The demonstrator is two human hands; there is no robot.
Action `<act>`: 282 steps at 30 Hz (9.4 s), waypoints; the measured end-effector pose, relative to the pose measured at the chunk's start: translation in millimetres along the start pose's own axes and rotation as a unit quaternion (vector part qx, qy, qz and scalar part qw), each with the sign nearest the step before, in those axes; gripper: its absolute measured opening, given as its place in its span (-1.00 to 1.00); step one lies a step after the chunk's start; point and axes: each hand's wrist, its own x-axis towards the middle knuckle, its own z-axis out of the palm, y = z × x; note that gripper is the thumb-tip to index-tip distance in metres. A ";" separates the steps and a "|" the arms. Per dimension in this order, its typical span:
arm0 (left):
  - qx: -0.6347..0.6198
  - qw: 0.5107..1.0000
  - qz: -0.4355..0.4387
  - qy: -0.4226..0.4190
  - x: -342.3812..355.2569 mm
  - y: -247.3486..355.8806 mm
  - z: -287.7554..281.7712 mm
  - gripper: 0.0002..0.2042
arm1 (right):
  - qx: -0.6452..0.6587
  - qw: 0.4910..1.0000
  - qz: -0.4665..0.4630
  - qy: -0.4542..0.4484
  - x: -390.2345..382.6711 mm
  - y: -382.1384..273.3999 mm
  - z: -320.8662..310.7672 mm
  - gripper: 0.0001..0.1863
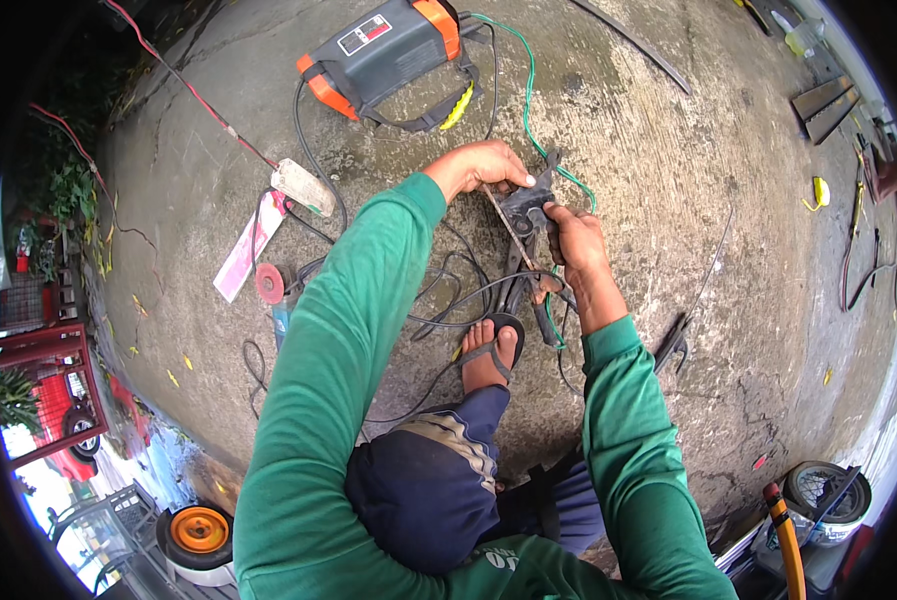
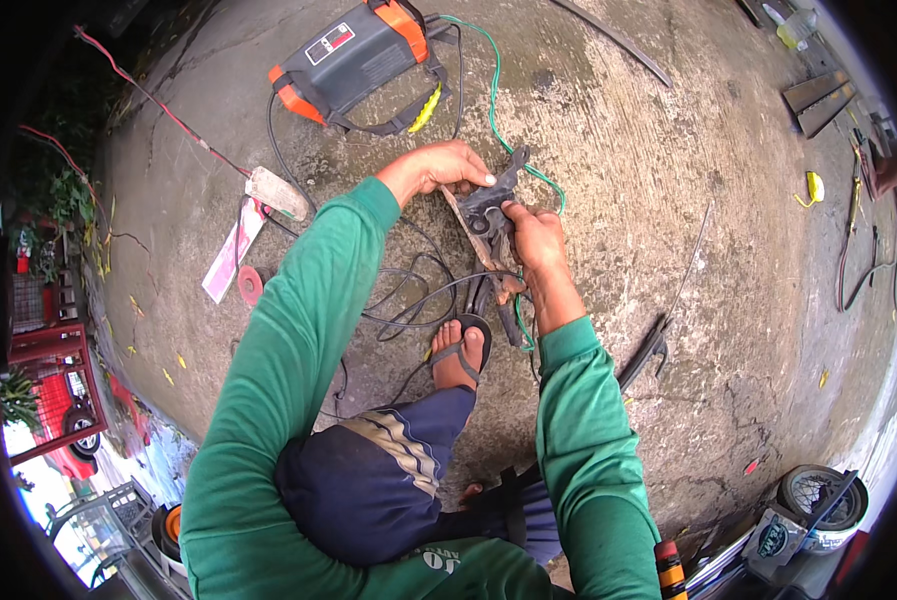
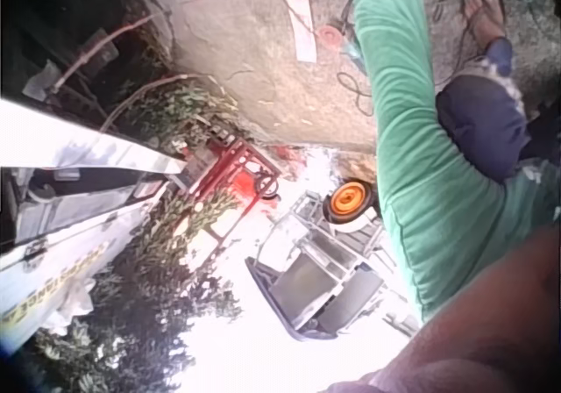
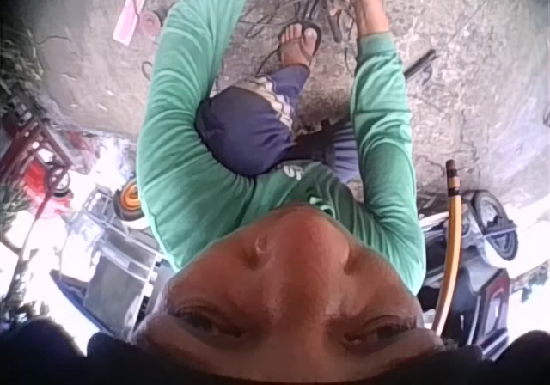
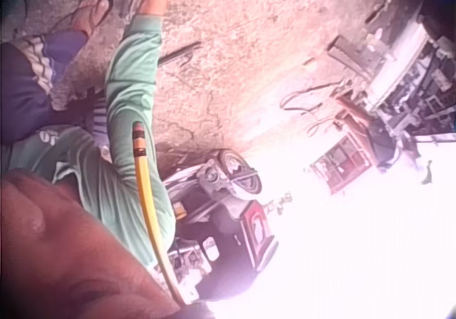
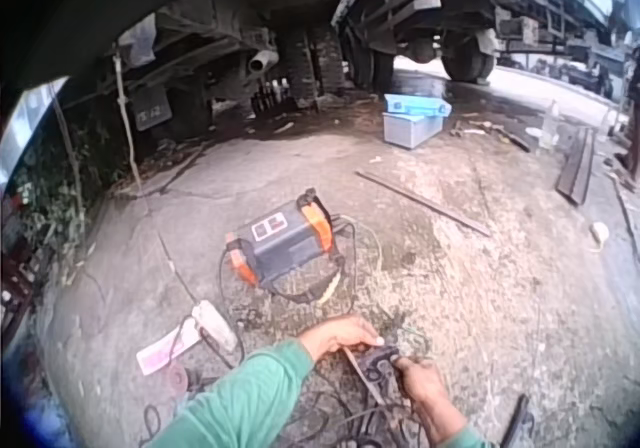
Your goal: The person sits on the floor and uses a welding torch to join a metal bracket to a flat metal piece. They reposition the parts and the ground clamp several times to weld different sections of the assembly.
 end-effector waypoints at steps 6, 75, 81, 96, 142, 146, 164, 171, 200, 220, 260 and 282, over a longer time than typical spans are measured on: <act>0.010 1.000 0.011 0.002 2.6 -3.3 -0.3 -0.78 | 0.019 1.000 0.008 -0.015 -1.7 0.6 -2.3 -0.75; 0.013 0.999 0.047 0.022 1.8 -15.6 2.6 -0.73 | -0.602 0.757 -0.249 -0.054 -373.4 -32.5 -165.7 -0.26; 0.018 0.998 0.062 0.028 4.2 -13.8 4.4 -0.72 | -0.609 0.742 -0.276 -0.058 -370.4 -38.1 -149.4 -0.25; 0.016 0.999 0.028 0.015 3.1 -14.6 2.5 -0.69 | -0.613 0.745 -0.256 -0.054 -369.6 -29.1 -140.8 -0.26; -0.057 0.998 0.027 0.011 8.7 -24.1 -2.9 -0.82 | -0.384 0.902 -0.126 0.152 -368.1 -32.5 -195.6 -0.29; -0.072 0.997 0.018 0.002 13.1 -24.3 -1.0 -0.82 | -0.471 0.854 -0.216 0.043 -390.7 -40.3 -181.9 -0.29; -0.068 0.998 0.013 -0.002 14.9 -29.1 -3.7 -0.80 | -0.542 0.801 -0.253 -0.019 -354.4 -21.1 -158.6 -0.33; -0.072 0.997 0.019 0.004 13.2 -24.8 0.8 -0.81 | -0.564 0.795 -0.224 -0.019 -353.2 -11.2 -164.8 -0.34; -0.063 0.998 0.014 0.013 1.5 -9.7 7.7 -0.80 | -0.484 0.830 -0.277 0.008 -354.2 2.8 -174.1 -0.35; -0.070 0.997 0.020 0.006 -2.2 -12.3 3.7 -0.81 | -0.538 0.811 -0.227 -0.024 -347.9 -10.4 -159.6 -0.34; -0.043 0.999 0.015 0.007 18.9 -20.8 1.6 -0.77 | -0.116 0.968 -0.178 0.132 -338.9 18.8 -190.5 -0.50; -0.026 0.999 0.044 0.019 -4.1 -8.1 8.9 -0.75 | -0.112 0.925 -0.302 0.203 -4.0 35.0 -4.0 -0.53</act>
